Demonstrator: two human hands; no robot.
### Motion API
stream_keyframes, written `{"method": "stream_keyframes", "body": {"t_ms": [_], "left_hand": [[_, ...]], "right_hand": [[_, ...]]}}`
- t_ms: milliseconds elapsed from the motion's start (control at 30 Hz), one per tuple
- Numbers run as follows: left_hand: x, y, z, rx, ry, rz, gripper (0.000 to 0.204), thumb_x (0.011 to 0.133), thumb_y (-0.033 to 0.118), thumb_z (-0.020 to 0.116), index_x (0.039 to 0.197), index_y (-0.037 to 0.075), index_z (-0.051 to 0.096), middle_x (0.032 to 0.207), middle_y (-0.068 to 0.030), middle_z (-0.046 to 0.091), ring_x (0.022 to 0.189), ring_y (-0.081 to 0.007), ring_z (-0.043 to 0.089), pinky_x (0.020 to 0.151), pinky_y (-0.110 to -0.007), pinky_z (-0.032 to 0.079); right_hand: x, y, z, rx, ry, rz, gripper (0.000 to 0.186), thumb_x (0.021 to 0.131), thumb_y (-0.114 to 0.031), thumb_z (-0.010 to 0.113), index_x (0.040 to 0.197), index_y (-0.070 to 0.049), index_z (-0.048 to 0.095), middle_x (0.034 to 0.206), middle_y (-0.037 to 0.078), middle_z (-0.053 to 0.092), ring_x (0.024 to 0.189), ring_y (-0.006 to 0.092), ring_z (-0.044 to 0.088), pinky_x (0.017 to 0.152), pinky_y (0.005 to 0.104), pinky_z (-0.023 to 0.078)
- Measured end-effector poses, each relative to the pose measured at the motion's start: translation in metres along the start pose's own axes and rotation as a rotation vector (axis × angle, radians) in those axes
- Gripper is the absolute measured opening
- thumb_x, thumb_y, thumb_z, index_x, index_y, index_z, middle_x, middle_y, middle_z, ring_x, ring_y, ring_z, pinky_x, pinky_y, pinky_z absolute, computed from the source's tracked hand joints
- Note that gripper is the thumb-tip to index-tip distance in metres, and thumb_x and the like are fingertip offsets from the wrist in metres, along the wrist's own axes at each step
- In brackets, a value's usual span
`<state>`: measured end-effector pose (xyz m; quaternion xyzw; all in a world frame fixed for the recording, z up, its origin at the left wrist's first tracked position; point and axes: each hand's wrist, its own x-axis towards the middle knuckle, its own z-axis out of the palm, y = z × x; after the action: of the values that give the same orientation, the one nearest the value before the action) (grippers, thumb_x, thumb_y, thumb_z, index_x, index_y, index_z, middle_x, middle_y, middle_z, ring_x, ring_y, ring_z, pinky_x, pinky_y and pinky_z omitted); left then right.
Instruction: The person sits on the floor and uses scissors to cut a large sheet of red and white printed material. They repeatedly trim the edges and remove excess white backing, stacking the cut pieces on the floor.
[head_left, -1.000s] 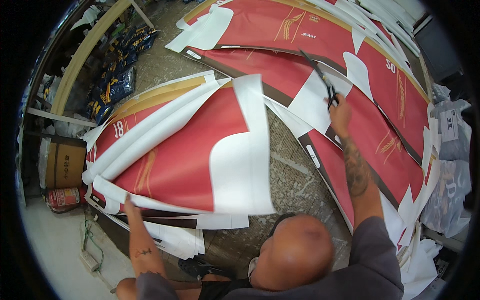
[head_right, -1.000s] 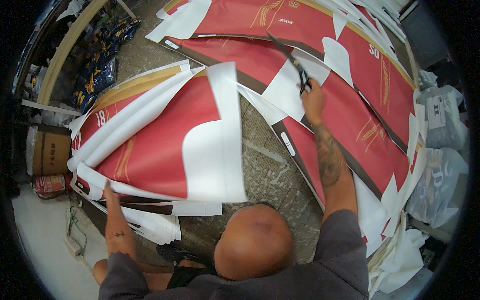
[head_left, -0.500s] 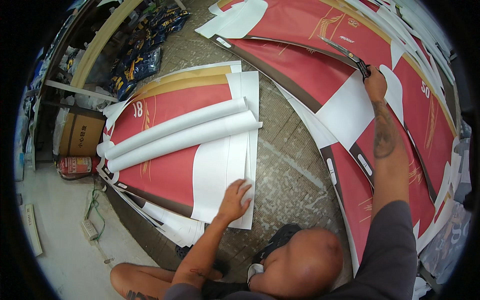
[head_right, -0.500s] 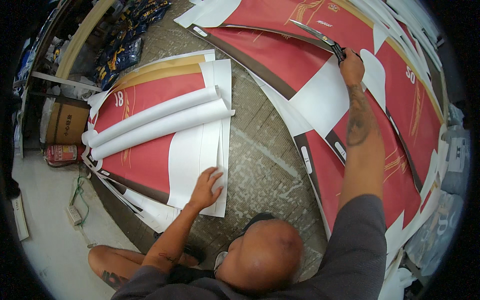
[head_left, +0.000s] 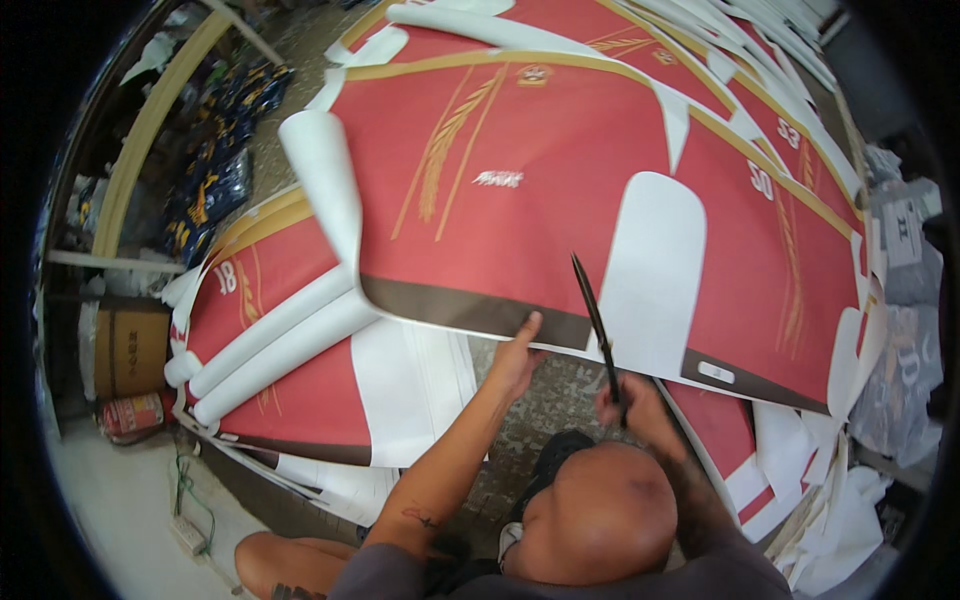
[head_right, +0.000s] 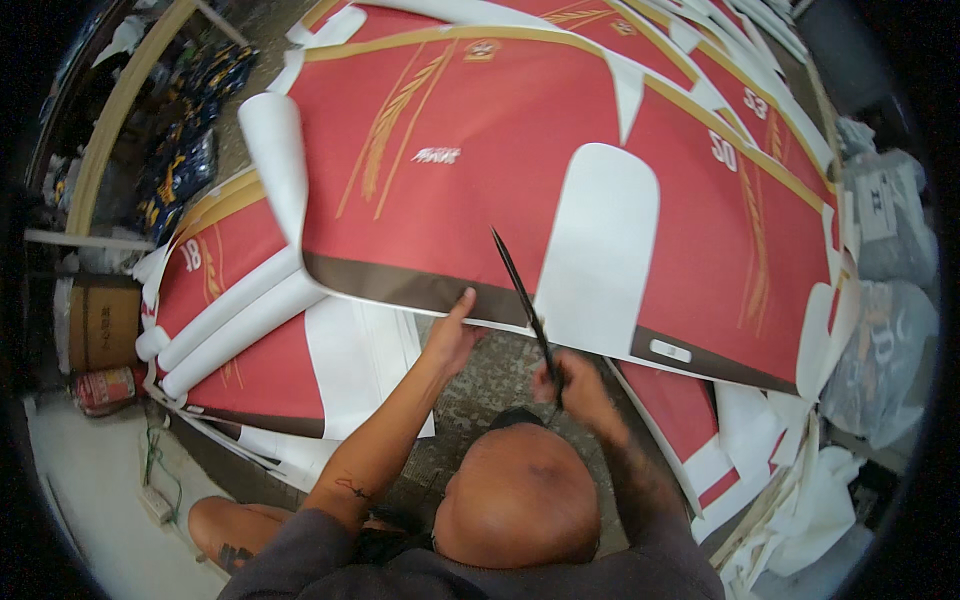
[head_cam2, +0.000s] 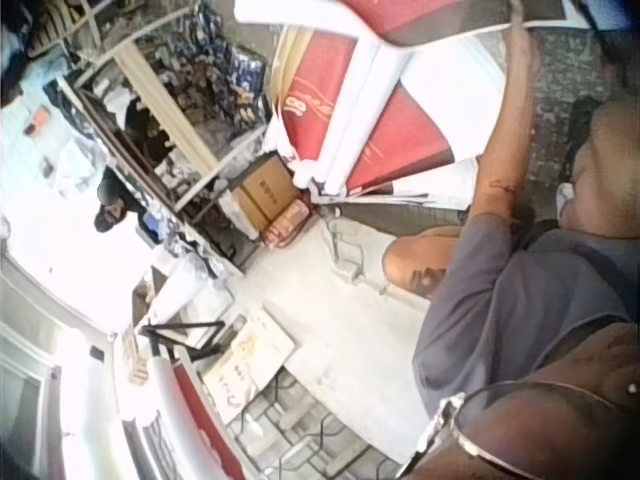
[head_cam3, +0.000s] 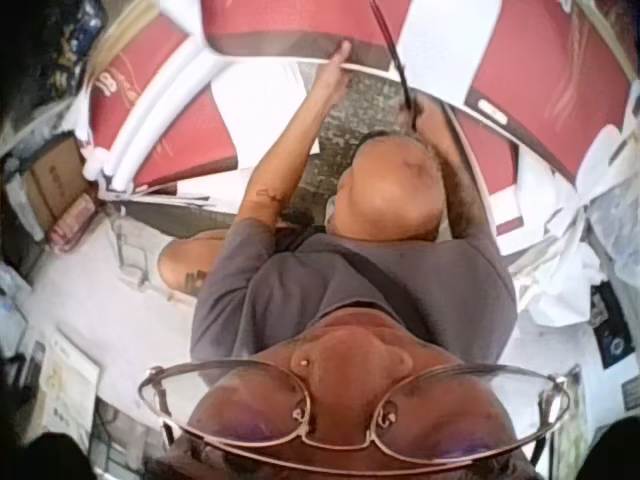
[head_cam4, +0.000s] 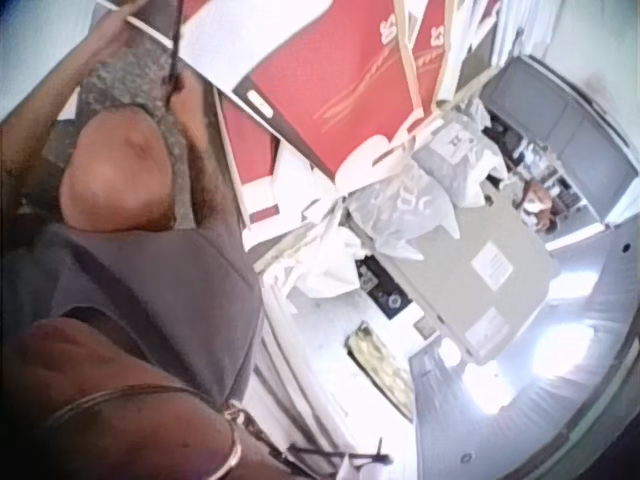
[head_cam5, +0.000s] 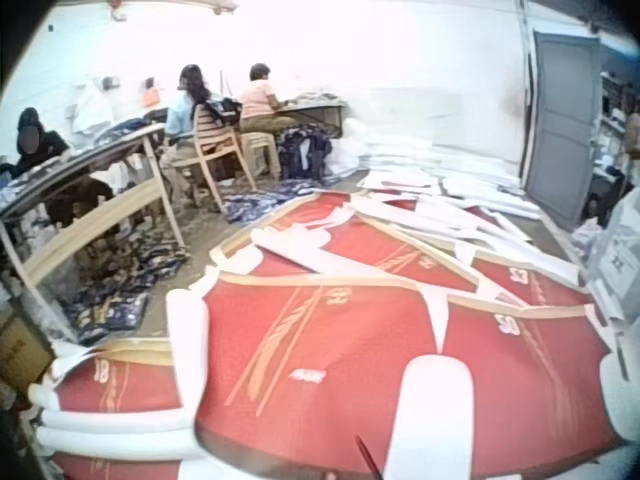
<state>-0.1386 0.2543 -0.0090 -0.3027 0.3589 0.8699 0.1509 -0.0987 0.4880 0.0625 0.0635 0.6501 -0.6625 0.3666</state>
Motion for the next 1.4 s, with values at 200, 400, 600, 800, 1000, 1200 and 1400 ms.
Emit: {"method": "stream_keyframes", "body": {"t_ms": [200,400,600,800,1000,1200,1400], "left_hand": [[0.028,-0.019,-0.032,-0.272,0.282,0.019,0.04,0.093,0.038,0.06,0.117,0.008,0.052,0.115,-0.0064,0.057,0.103,-0.0205,0.057,0.092,-0.042,0.047],[0.017,-0.063,0.001,-0.322,0.08,-0.2,0.041,0.089,0.042,0.063,0.114,0.011,0.055,0.1,-0.0041,0.06,0.09,-0.0184,0.059,0.073,-0.035,0.046],[0.025,-0.079,0.041,0.203,0.006,-0.285,0.025,0.086,0.024,0.07,0.101,0.008,0.057,0.08,-0.0023,0.06,0.055,-0.0111,0.052,0.044,-0.023,0.035],[-0.004,-0.073,0.017,0.405,0.049,-0.245,0.022,0.084,0.015,0.072,0.098,0.005,0.058,0.077,-0.003,0.061,0.053,-0.0107,0.05,0.044,-0.025,0.037],[-0.044,-0.056,0.008,0.342,-0.021,-0.212,0.025,0.084,0.018,0.072,0.099,0.005,0.058,0.077,-0.0021,0.06,0.051,-0.0111,0.046,0.046,-0.025,0.038],[-0.074,-0.047,-0.016,0.47,-0.064,-0.308,0.035,0.085,0.021,0.072,0.112,0.006,0.056,0.092,-0.0052,0.061,0.07,-0.0138,0.056,0.058,-0.025,0.046],[-0.091,-0.089,-0.087,0.67,-0.207,-0.338,0.041,0.088,0.03,0.067,0.115,0.0,0.059,0.099,-0.0099,0.065,0.077,-0.0175,0.061,0.062,-0.032,0.05]], "right_hand": [[-0.149,0.053,0.065,0.28,0.349,0.122,0.028,0.093,-0.027,0.061,0.102,-0.002,0.056,0.076,0.003,0.055,0.072,0.0149,0.057,0.065,0.0297,0.048],[-0.17,0.081,0.085,0.376,0.423,0.128,0.031,0.095,-0.031,0.058,0.102,-0.001,0.056,0.076,0.003,0.055,0.071,0.0149,0.057,0.064,0.03,0.047],[-0.16,0.093,0.085,0.408,0.383,0.094,0.034,0.096,-0.035,0.055,0.101,-0.001,0.056,0.076,0.004,0.055,0.07,0.015,0.056,0.063,0.0303,0.046],[-0.081,0.104,0.061,0.468,0.31,0.002,0.038,0.097,-0.039,0.052,0.101,-0.001,0.055,0.076,0.004,0.055,0.069,0.015,0.055,0.062,0.0306,0.045],[0.049,0.071,0.021,0.572,0.364,-0.199,0.053,0.099,-0.047,0.043,0.116,0.003,0.053,0.095,0.006,0.06,0.086,0.0158,0.057,0.072,0.0323,0.047],[0.148,-0.006,-0.029,0.67,0.238,-0.323,0.049,0.101,-0.041,0.041,0.127,-0.001,0.05,0.122,0.009,0.059,0.111,0.0185,0.055,0.099,0.034,0.043],[0.214,-0.099,-0.086,0.403,0.334,-0.509,0.039,0.099,-0.032,0.049,0.123,-0.001,0.052,0.095,0.002,0.059,0.082,0.014,0.056,0.073,0.0283,0.045]]}}
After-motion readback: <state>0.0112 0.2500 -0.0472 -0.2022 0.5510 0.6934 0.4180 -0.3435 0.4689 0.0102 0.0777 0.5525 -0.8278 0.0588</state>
